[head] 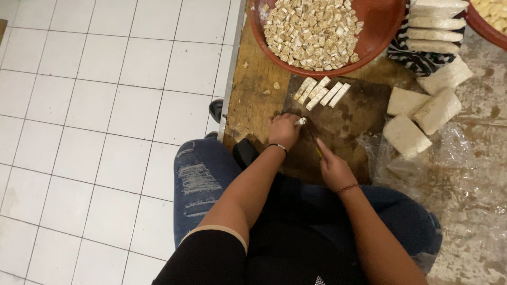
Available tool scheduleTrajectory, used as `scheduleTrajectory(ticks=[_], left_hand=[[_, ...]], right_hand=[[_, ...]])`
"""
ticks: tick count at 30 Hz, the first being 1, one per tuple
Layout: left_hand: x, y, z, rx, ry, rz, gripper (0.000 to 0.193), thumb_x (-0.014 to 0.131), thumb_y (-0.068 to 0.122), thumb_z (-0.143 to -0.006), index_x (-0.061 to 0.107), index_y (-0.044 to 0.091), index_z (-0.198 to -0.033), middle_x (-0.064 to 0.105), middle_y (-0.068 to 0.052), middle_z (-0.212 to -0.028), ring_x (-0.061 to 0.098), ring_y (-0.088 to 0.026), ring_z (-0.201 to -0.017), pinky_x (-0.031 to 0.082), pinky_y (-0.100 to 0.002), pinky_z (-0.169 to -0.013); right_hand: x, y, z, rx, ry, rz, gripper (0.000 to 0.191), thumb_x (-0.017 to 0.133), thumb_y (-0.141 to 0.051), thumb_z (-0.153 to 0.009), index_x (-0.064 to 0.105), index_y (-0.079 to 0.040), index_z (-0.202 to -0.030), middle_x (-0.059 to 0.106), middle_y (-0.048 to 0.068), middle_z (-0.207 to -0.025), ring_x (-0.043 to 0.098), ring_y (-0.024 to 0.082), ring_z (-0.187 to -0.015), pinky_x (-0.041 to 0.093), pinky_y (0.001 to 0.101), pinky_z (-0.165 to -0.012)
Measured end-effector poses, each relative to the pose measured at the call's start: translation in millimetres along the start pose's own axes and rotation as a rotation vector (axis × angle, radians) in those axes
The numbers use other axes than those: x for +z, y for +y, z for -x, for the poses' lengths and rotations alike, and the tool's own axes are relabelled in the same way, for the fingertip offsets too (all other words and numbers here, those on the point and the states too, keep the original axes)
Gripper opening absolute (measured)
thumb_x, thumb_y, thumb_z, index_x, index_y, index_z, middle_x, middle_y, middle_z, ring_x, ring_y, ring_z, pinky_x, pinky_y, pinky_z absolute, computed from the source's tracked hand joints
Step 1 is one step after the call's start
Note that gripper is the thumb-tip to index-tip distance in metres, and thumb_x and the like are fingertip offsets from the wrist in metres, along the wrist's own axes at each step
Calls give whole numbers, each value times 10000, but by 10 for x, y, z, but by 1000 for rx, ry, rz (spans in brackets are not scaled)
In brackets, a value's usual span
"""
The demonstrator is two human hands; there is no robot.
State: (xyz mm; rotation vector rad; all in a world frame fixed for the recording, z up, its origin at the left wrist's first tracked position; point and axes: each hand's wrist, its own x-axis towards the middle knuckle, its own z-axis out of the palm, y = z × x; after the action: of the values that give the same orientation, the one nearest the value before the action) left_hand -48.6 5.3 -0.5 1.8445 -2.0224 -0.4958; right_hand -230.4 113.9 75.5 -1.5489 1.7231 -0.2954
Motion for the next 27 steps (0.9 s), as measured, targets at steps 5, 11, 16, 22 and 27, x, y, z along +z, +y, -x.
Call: scheduleTrajectory(ticks=[5,11,16,22,27], left_hand=[[-1,-10,20,16,23,18,229,749,276,-836,772,225,-1058,735,-21,-1077,654,-292,-1039,374,-528,-1057],[-25,-2,39,25,19,8,225,747,273,-851,772,214,-1068,728,-24,-1093,646,-297,-1058,348,-542,-1087],[-30,21,35,60,44,4,300,764,294,-827,760,198,-1112,709,-33,-1110,623,-291,-1085,337,-541,-1076],[-5,1,67,57,81,90,353,795,331,-771,756,186,-1091,696,-33,-1072,601,-280,-1093,356,-520,-1042],[44,-13,64,20,74,81,223,767,295,-822,774,213,-1029,705,-11,-1038,617,-270,-1059,364,-526,-1022]], right_hand=[[-21,2,2,-84,78,-50,625,497,-125,-962,416,-319,-1551,672,265,-1199,666,435,-1042,521,485,-882],[-33,-26,-15,32,-13,27,636,486,-138,-999,390,-329,-1598,687,292,-1145,670,434,-1053,518,475,-932],[-9,-54,-1,-12,14,-10,637,511,-129,-982,423,-347,-1574,690,281,-1097,677,427,-1032,527,462,-930],[77,-51,-7,-188,119,-30,613,517,-109,-965,435,-263,-1553,668,259,-1214,645,443,-1079,521,482,-907],[174,-4,-67,-201,103,-18,633,504,-84,-952,420,-243,-1559,658,255,-1247,637,440,-1106,517,486,-921]])
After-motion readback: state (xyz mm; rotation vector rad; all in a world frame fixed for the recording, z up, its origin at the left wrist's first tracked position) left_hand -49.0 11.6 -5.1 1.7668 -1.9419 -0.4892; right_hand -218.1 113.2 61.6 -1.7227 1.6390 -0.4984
